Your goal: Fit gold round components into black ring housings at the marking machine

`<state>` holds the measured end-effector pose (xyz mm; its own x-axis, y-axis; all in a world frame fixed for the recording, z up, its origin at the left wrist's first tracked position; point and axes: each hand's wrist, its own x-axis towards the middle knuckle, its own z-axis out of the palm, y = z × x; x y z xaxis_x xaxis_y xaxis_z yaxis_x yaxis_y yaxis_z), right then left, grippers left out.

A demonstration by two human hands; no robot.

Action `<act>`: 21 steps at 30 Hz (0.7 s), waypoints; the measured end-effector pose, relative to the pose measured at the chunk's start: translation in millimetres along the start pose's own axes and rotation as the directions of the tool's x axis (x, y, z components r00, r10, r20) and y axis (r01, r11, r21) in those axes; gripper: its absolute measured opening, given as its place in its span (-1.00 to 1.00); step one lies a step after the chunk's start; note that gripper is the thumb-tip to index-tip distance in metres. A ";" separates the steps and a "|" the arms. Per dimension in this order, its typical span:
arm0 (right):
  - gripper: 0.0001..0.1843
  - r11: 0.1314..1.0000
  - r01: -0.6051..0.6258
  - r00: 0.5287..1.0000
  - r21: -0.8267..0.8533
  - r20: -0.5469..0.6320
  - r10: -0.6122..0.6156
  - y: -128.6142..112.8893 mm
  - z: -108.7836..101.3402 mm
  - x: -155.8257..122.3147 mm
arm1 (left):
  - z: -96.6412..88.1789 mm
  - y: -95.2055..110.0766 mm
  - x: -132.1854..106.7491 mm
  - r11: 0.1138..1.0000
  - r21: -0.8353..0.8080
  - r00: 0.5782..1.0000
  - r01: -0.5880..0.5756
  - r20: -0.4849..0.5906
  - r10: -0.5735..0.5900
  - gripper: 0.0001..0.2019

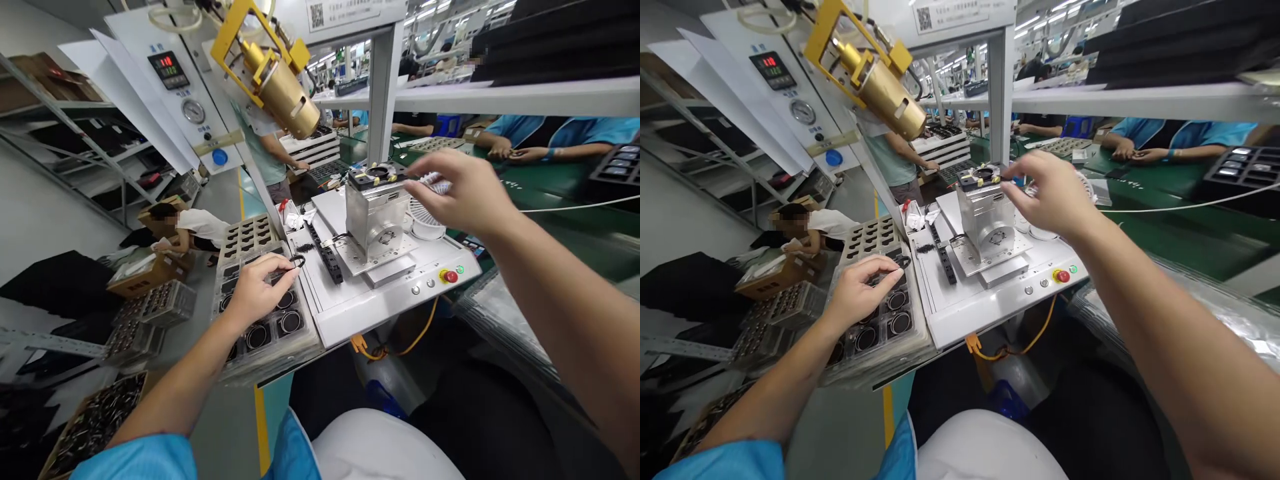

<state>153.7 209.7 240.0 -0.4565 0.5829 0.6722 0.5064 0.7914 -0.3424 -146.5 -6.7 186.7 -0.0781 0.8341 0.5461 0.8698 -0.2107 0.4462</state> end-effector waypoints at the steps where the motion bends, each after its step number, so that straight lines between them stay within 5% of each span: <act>1: -0.72 0.999 0.049 0.997 -0.011 0.052 -0.048 -1.7 6.0 25.3 | -2.3 5.0 3.3 0.999 -0.017 0.999 -0.044 -0.014 0.043 -0.87; 5: -0.67 0.999 0.036 0.933 0.023 0.357 -0.042 4.9 19.5 90.3 | -10.9 14.1 13.7 0.989 -0.037 0.987 -0.145 -0.072 0.143 -0.90; 8: -0.72 0.995 0.030 0.911 0.097 0.407 -0.067 14.1 21.3 101.3 | -10.5 15.0 29.9 0.980 -0.058 0.978 -0.192 -0.098 0.186 -0.90; 11: -0.71 0.985 0.013 0.952 0.170 0.298 -0.064 16.2 22.2 93.5 | 4.3 19.0 65.1 0.959 -0.075 0.954 -0.274 -0.145 0.261 -0.89; 16: -0.68 0.924 -0.033 0.997 0.382 -0.048 0.056 14.8 24.0 62.1 | 53.8 38.9 151.5 0.911 -0.066 0.905 -0.407 -0.162 0.393 -0.88; 21: -0.58 0.861 -0.113 0.976 0.496 -0.108 0.191 27.0 3.8 -4.7 | 86.2 59.6 205.7 0.929 0.029 0.923 -0.369 0.127 0.362 -0.75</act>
<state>166.7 229.0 225.1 -0.2699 0.6997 0.6615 0.1249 0.7066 -0.6965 -68.8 196.3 264.5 0.3051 0.7586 0.5757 0.8511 -0.4884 0.1925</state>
